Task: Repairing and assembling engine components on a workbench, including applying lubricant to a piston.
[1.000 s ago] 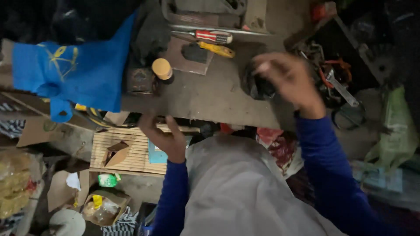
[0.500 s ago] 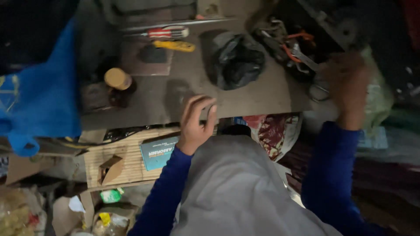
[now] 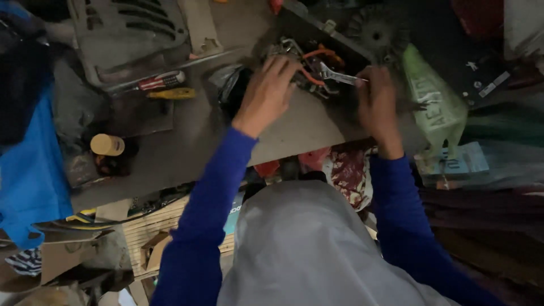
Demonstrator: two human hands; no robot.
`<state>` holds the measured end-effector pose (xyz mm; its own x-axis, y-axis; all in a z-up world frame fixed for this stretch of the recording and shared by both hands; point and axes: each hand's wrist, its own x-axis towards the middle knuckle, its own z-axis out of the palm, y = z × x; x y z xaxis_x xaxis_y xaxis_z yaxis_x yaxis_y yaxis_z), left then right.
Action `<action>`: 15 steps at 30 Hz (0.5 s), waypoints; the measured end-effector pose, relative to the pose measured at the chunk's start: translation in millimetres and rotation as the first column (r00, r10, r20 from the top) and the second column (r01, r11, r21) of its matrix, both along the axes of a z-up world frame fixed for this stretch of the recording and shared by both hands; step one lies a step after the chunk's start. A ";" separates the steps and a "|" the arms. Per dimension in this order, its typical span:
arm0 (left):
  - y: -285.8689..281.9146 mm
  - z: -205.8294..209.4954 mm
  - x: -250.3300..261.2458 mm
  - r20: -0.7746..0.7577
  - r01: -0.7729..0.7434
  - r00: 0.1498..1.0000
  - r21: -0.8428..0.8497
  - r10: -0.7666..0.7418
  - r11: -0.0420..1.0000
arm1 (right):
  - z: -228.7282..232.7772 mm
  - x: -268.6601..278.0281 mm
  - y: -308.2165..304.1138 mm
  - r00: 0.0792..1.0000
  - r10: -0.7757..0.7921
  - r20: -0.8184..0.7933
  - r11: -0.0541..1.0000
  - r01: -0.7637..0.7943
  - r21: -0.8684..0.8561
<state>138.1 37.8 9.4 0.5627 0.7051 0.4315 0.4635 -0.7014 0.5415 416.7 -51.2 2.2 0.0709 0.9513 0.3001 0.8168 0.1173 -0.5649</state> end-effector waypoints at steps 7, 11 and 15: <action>52.9 -23.9 13.8 -0.361 -0.026 0.932 -0.021 0.017 0.999 | -4.1 14.3 -1.4 0.973 -0.050 -0.224 0.991 0.076 0.109; 56.2 -42.0 6.4 -0.284 0.018 0.959 0.064 0.001 0.998 | -9.3 6.3 2.1 0.932 0.063 -0.356 0.986 -0.003 0.169; 44.4 -40.1 -4.2 -0.286 0.033 0.958 0.007 -0.030 0.999 | -8.9 -0.1 18.5 0.941 0.026 -0.338 1.000 -0.022 0.015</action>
